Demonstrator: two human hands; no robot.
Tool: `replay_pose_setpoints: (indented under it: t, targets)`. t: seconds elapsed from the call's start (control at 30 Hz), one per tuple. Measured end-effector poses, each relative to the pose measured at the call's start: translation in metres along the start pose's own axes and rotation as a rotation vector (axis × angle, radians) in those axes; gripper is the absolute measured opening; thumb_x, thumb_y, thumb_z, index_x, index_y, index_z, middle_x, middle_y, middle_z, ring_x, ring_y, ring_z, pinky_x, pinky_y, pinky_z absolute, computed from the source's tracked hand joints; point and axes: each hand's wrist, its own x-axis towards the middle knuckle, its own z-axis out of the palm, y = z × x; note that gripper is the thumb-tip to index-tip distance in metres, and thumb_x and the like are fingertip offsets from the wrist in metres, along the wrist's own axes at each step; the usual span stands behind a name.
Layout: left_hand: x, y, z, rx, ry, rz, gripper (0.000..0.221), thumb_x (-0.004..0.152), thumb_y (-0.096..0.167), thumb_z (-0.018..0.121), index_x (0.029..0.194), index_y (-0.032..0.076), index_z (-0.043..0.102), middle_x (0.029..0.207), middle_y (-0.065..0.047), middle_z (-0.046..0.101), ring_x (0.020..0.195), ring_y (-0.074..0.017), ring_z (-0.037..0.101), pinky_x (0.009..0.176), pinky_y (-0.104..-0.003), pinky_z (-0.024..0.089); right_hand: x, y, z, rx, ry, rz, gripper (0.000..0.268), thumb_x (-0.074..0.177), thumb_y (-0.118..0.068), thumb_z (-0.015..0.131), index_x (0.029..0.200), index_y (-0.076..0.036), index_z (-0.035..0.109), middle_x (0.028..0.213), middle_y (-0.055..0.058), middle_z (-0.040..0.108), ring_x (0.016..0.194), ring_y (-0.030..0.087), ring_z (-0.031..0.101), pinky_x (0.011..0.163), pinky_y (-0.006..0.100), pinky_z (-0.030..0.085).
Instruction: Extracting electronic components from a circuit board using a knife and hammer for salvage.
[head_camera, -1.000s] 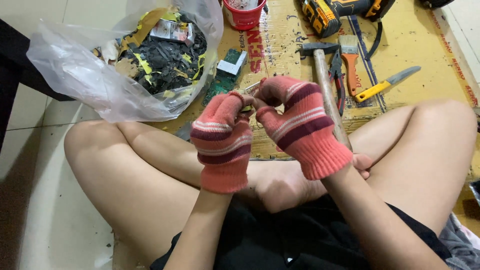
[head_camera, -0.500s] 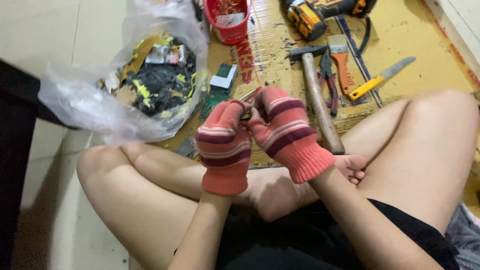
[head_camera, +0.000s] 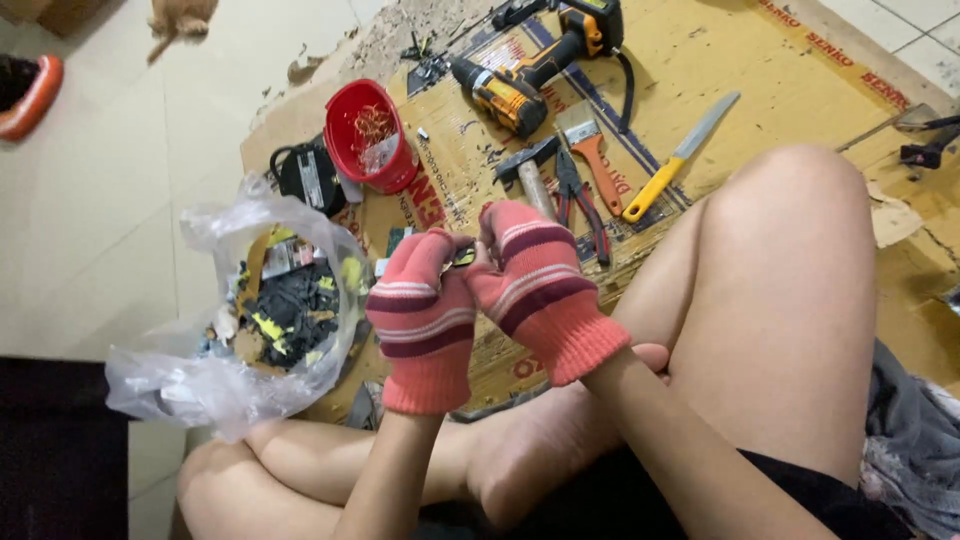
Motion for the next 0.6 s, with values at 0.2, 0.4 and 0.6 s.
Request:
replay_pose_setpoints:
  t: [0.2,0.4,0.6]
  targets:
    - [0.014,0.025,0.017,0.039,-0.047,-0.023,0.02,0.074,0.003,0.086,0.09,0.009,0.076,0.083,-0.011,0.071,0.08,-0.0289,0.073,0.079,-0.039,0.062,0.002,0.017,-0.011,0.041,0.028,0.2,0.014,0.073,-0.008,0.067,0.085,-0.006,0.059,0.071,0.01,0.059,0.057,0.025,0.053,0.052,0.038,0.045]
    - [0.014,0.03,0.021,0.052,-0.104,-0.032,0.023,0.073,0.004,0.087,0.093,0.006,0.076,0.084,-0.014,0.072,0.081,-0.0313,0.074,0.077,-0.041,0.063,0.001,0.029,-0.01,0.08,0.041,0.178,0.02,0.072,-0.004,0.066,0.091,-0.003,0.062,0.075,0.01,0.064,0.06,0.022,0.057,0.055,0.033,0.049]
    - [0.012,0.018,0.013,0.144,-0.028,-0.116,0.024,0.072,0.005,0.086,0.092,0.012,0.076,0.083,-0.009,0.07,0.083,-0.0297,0.074,0.08,-0.042,0.061,0.02,0.001,-0.042,0.203,-0.29,0.512,0.015,0.089,-0.025,0.068,0.094,-0.012,0.075,0.067,0.005,0.068,0.071,0.013,0.068,0.067,0.025,0.058]
